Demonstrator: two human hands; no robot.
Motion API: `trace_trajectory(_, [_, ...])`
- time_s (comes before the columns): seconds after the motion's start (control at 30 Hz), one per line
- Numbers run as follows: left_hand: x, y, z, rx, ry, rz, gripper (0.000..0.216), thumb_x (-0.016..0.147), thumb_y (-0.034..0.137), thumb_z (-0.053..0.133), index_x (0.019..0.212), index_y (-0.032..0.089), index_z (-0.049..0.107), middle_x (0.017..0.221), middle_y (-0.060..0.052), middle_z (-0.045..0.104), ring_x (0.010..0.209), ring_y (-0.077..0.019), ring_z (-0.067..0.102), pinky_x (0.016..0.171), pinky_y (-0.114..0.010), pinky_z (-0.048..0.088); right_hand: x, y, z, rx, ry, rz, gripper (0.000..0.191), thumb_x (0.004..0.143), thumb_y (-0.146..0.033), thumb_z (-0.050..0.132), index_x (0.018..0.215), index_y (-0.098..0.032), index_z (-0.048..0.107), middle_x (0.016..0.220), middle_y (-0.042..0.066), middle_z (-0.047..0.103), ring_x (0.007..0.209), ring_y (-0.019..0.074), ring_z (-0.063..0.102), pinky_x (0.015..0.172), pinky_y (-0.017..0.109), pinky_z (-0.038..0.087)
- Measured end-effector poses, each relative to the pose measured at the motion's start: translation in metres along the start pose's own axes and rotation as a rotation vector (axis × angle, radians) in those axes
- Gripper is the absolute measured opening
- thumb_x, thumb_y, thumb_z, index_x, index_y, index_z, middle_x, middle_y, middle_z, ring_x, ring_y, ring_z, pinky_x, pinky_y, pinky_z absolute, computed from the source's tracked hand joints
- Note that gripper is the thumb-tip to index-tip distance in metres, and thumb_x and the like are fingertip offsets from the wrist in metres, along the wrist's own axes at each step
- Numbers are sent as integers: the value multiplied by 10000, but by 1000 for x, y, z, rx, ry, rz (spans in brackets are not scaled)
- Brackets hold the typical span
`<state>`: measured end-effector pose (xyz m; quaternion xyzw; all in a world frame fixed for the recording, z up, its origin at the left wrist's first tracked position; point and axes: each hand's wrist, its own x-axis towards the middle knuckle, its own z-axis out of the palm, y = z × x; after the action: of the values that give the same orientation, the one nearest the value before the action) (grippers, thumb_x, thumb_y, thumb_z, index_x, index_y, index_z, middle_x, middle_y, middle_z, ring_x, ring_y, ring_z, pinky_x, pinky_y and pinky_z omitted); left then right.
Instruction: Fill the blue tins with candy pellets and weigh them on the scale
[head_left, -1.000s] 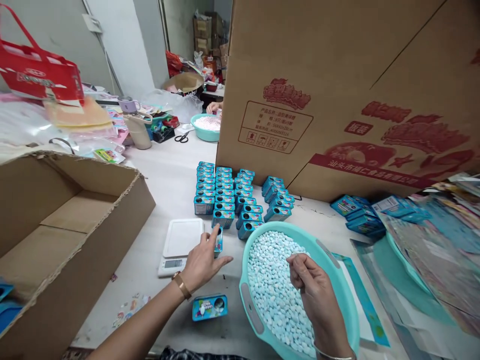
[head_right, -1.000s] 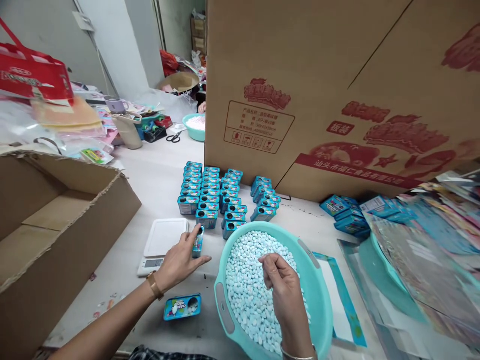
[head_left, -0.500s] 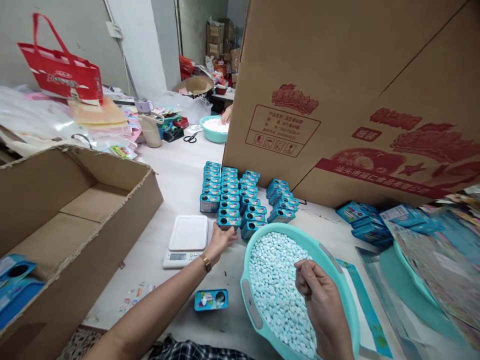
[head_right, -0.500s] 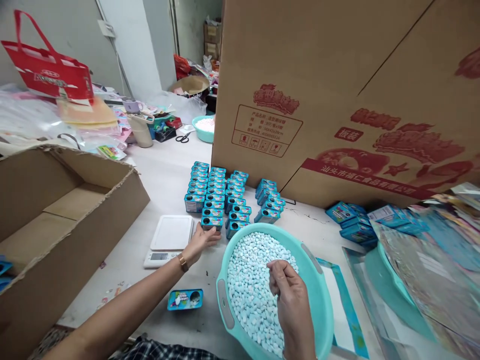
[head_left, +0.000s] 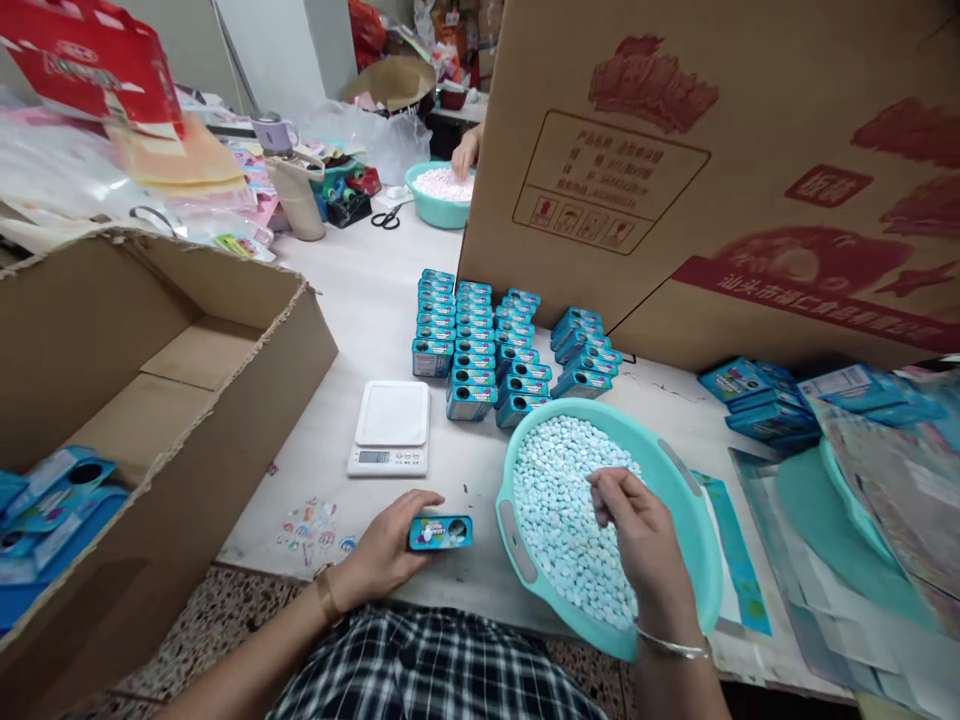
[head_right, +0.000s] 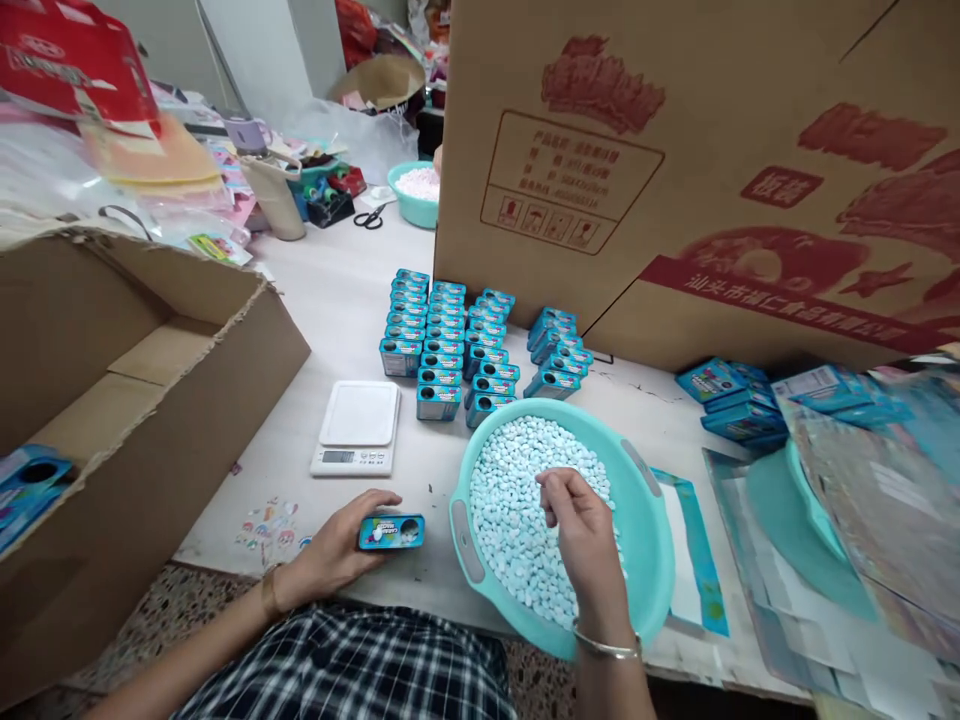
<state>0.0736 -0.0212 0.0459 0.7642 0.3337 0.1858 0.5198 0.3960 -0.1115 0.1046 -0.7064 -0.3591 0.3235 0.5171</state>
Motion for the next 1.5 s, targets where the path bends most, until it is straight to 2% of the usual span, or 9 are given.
trace_trajectory(0.1, [1,4,6,-16,48,46,274,882,243,642,1151,216,601,1096,-72,674,1020,-217,649,911,-356,520,14,12,8,-552,-171,-207,324,960,-455,511,1168,-237,630,1056,81,656,989,254,596,865,403,492])
trace_trajectory(0.2, [2,14,-5,5,110,72,254,876,263,669,1119,211,619,1067,-65,680,992,-210,653,882,-334,519,25,28,22,-893,-289,-383,507,966,-440,490,1411,-199,482,1416,159,517,1308,335,451,1055,504,414])
trace_trajectory(0.43, [15,11,-56,-103,357,-75,397,817,356,752,1157,202,619,1064,-51,707,940,-203,689,844,-306,540,18,50,49,-1184,-346,-415,398,970,-340,456,1318,-165,539,1259,182,572,1108,350,552,865,469,518])
trace_trajectory(0.57, [48,-6,-90,-111,500,-82,448,752,371,797,1118,176,630,991,-36,714,890,-194,684,809,-288,537,21,52,44,-947,-378,-229,311,984,-380,372,1113,-220,605,1065,120,621,886,304,621,668,400,513])
trace_trajectory(0.73, [87,-30,-115,-118,427,-52,495,698,367,820,1108,154,640,1003,-51,712,938,-217,677,852,-310,531,30,40,20,-583,-224,-36,324,927,-517,480,1073,-254,601,1002,73,663,795,255,631,691,388,524])
trace_trajectory(0.87, [84,-35,-122,-67,395,-31,644,721,361,814,1288,173,571,1151,-87,682,1066,-242,658,951,-352,511,24,20,-3,172,-49,362,411,821,-522,685,1116,-243,618,850,5,576,531,104,463,379,207,359])
trace_trajectory(0.97, [66,-28,-127,1,473,12,915,732,341,822,1504,230,344,1381,-133,570,1300,-271,540,1110,-433,413,16,17,-13,605,91,568,501,718,-479,805,1126,-240,642,926,23,588,648,110,556,449,183,482])
trace_trajectory(1.13, [32,-22,-134,-22,688,-6,857,759,342,812,1491,247,378,1397,-151,563,1329,-288,525,1081,-462,451,7,35,-17,601,231,564,299,813,-447,733,1065,-303,661,890,10,598,732,163,634,712,368,647])
trace_trajectory(1.5, [23,-22,-136,6,714,29,662,777,294,804,1382,263,538,1338,-99,610,1274,-271,573,1036,-410,499,5,44,-36,830,297,644,192,891,-252,587,1059,-317,654,999,66,630,899,224,678,597,386,647])
